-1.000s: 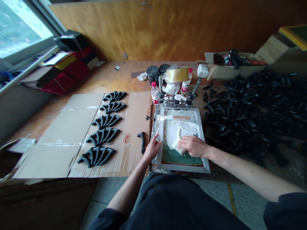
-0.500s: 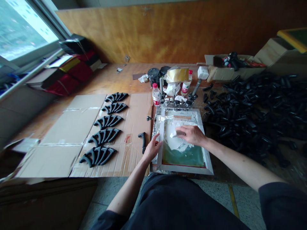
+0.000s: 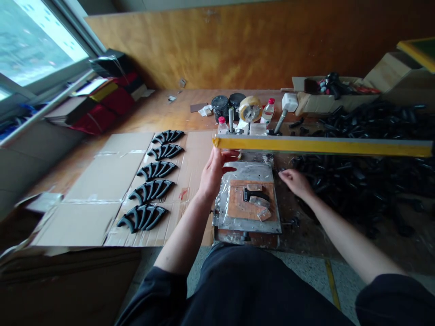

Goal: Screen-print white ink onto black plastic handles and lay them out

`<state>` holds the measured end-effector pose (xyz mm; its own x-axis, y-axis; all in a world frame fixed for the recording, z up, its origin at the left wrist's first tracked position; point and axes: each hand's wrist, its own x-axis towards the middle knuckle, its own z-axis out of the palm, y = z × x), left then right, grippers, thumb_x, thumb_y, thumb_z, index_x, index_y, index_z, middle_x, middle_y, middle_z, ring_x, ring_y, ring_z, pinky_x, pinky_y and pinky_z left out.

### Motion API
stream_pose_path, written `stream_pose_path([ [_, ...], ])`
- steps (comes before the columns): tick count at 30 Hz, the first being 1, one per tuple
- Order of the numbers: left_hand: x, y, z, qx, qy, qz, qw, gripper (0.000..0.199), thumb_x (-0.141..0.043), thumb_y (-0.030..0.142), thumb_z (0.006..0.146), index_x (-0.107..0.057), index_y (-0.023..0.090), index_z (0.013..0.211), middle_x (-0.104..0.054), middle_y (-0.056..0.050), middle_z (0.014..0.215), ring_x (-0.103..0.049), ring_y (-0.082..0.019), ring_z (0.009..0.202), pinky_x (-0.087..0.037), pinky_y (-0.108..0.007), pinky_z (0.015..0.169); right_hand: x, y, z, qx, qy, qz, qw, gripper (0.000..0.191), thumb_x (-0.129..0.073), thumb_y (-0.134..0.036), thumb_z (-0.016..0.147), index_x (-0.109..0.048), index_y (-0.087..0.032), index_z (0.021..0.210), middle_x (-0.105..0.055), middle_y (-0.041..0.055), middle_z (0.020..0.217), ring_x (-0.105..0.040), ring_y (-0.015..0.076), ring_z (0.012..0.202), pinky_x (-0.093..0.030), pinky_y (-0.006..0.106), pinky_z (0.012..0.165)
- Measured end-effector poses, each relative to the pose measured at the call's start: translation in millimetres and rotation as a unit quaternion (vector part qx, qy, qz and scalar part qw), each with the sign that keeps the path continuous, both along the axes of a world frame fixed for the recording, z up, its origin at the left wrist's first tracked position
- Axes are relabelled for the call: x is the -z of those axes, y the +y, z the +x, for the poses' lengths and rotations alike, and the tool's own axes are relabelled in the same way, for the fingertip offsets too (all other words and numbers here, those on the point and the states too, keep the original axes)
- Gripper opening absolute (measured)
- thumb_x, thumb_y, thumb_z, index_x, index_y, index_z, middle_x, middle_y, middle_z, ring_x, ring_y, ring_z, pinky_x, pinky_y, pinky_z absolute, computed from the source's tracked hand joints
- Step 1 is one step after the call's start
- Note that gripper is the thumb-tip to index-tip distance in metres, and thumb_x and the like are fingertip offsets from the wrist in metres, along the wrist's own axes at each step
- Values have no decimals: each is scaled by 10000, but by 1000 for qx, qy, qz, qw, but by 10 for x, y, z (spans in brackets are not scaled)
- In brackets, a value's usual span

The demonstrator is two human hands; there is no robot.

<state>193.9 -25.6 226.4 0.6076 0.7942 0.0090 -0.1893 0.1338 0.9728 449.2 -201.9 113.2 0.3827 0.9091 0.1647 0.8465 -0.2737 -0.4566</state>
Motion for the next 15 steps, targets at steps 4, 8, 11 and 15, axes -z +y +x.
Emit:
stream_pose_path([
  [4, 361, -293, 22, -36, 35, -90, 995, 547, -430, 642, 878, -559, 172, 1126, -680, -111, 1035, -662, -172, 835, -516, -246, 610, 338, 106, -767, -30, -77, -75, 994, 156, -684, -298, 825, -650, -147, 840, -675, 108, 953, -602, 236, 924, -463, 326, 832],
  [8, 921, -917, -98, 147, 162, -282, 934, 603, -525, 680, 805, -580, 151, 1090, -680, -153, 1076, -676, -220, 850, -534, -292, 599, 237, 147, -1294, 6, -53, -107, 993, 118, -535, -257, 924, -578, -148, 913, -650, 119, 882, -566, 242, 903, -439, 328, 790],
  [11, 1139, -1094, -194, 105, 148, -319, 930, 530, -541, 652, 803, -574, 158, 995, -686, -105, 950, -677, -197, 822, -537, -286, 634, 79, 99, -1437, -92, -2, -27, 995, 128, -495, -276, 952, -564, -175, 914, -637, 93, 938, -541, 217, 956, -431, 316, 833],
  [15, 1262, -581, -535, 21, 246, -197, 949, 490, -518, 634, 801, -541, 162, 932, -690, -71, 833, -655, -153, 624, -484, -241, 523, 93, -109, -888, -62, 2, -62, 996, 167, -474, -251, 962, -600, -189, 872, -643, 70, 986, -559, 181, 978, -425, 303, 873],
])
